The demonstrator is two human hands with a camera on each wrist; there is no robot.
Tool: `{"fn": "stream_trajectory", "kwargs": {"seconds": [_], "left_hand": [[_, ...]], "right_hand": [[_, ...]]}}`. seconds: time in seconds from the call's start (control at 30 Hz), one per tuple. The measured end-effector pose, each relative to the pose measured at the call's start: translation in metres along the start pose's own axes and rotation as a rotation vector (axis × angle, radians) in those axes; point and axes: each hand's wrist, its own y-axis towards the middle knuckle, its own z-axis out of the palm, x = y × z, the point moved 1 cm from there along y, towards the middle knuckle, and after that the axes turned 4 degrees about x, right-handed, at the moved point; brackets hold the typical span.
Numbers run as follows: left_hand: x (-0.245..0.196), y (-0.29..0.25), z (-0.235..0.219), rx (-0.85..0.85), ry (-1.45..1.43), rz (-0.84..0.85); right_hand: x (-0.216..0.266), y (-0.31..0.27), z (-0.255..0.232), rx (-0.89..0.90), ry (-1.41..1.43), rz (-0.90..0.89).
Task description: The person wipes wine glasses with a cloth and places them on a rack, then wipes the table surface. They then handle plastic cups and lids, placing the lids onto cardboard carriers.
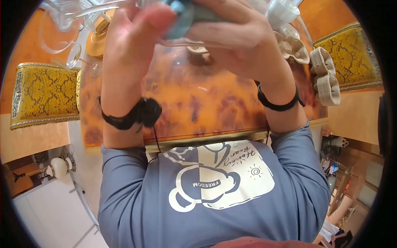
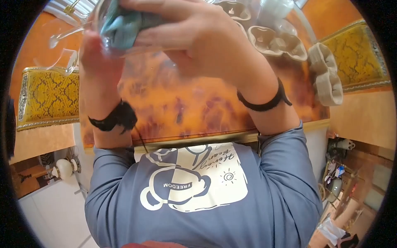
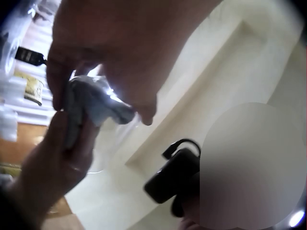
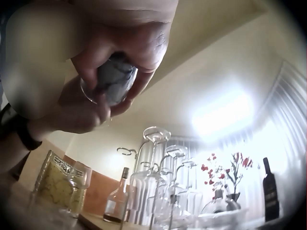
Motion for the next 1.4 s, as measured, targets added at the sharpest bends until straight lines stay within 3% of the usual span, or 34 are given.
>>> {"fn": "stream_trajectory", "kwargs": {"seconds": [0.03, 0.07, 0.1, 0.13, 0.23, 0.27, 0.37, 0.43, 0.47, 0.5, 0.57, 0.6, 0.67, 0.7, 0.73, 0.83, 0.87, 0.9, 0.93, 0.97, 1.03, 1.1, 1.17, 1.2, 1.27, 1.3, 1.37, 1.4], "left_hand": [[0.0, -0.001, -0.003, 0.023, 0.318, 0.13], [0.0, -0.001, -0.004, 0.017, 0.323, 0.128], [-0.001, 0.0, -0.002, 0.128, 0.385, 0.176], [-0.002, 0.002, -0.001, 0.241, 0.446, 0.224], [0.003, 0.005, -0.005, 0.319, 0.446, 0.366], [0.004, 0.006, -0.009, 0.266, 0.334, 0.302], [0.009, 0.006, -0.019, 0.105, -0.007, 0.101], [0.013, 0.004, -0.022, -0.01, -0.238, -0.04], [-0.003, -0.003, 0.006, -0.018, -0.004, 0.0], [-0.002, -0.004, 0.006, -0.021, -0.005, -0.003], [-0.004, -0.006, 0.008, 0.241, 0.391, 0.289], [-0.002, -0.009, 0.015, 0.23, 0.415, 0.299], [-0.013, -0.013, 0.01, 0.261, 0.533, 0.27], [-0.012, -0.013, 0.011, 0.24, 0.458, 0.187], [-0.011, -0.013, 0.012, 0.212, 0.38, 0.105], [-0.01, -0.01, 0.014, 0.08, -0.097, -0.085], [-0.009, -0.008, 0.016, 0.047, -0.233, -0.12], [-0.013, -0.009, 0.022, 0.087, -0.016, -0.043], [-0.016, -0.01, 0.028, 0.121, 0.201, 0.037], [-0.017, -0.009, 0.033, 0.15, 0.421, 0.118], [-0.009, -0.004, 0.036, 0.157, 0.443, 0.225], [-0.006, -0.001, 0.035, 0.167, 0.498, 0.425], [-0.015, -0.002, 0.032, 0.14, 0.467, 0.356], [-0.02, -0.004, 0.027, 0.239, 0.364, 0.191], [-0.014, -0.005, 0.013, 0.169, 0.217, -0.167], [-0.01, -0.004, 0.013, 0.159, 0.225, -0.168], [-0.004, -0.002, 0.021, 0.081, -0.118, -0.13], [-0.004, -0.002, 0.016, 0.116, -0.054, -0.107]], "right_hand": [[0.003, 0.0, 0.002, -0.039, 0.188, 0.074], [0.006, 0.0, 0.005, -0.095, 0.389, 0.141], [0.009, 0.0, 0.007, -0.167, 0.581, 0.198], [0.012, -0.003, -0.001, -0.097, 0.788, 0.32], [0.009, 0.002, -0.012, -0.003, 0.702, 0.377], [-0.001, 0.003, -0.009, -0.042, 0.422, 0.184], [-0.006, 0.004, -0.001, 0.046, -0.189, -0.042], [-0.002, 0.006, 0.015, -0.201, -0.262, -0.036], [0.003, 0.006, 0.015, -0.282, -0.284, -0.03], [0.015, 0.005, 0.001, -0.147, 0.166, 0.187], [0.018, -0.001, -0.004, -0.005, 0.618, 0.394], [0.014, -0.006, 0.001, -0.075, 0.887, 0.389], [0.005, 0.004, 0.003, -0.041, 0.758, 0.299], [0.001, 0.009, 0.005, -0.029, 0.693, 0.254], [-0.015, 0.013, 0.026, -0.278, 0.318, -0.065], [0.006, 0.014, 0.034, -0.546, -0.096, -0.235], [0.013, 0.009, 0.017, -0.305, 0.072, -0.049], [0.017, 0.007, 0.007, -0.062, 0.236, 0.137], [0.018, 0.004, 0.008, -0.076, 0.4, 0.23], [0.02, 0.002, 0.002, -0.07, 0.391, 0.228], [0.022, -0.004, -0.006, 0.003, 1.063, 0.449], [0.02, -0.002, -0.011, -0.015, 1.042, 0.439], [0.021, 0.004, -0.015, 0.018, 0.576, 0.318], [0.018, 0.004, -0.01, -0.055, 0.317, 0.17], [0.018, 0.012, -0.008, -0.056, 0.156, 0.086], [0.019, 0.015, -0.006, -0.059, -0.005, 0.009], [0.018, 0.014, 0.002, -0.068, 0.001, 0.058], [0.02, 0.013, 0.003, -0.073, -0.001, 0.078]]}}
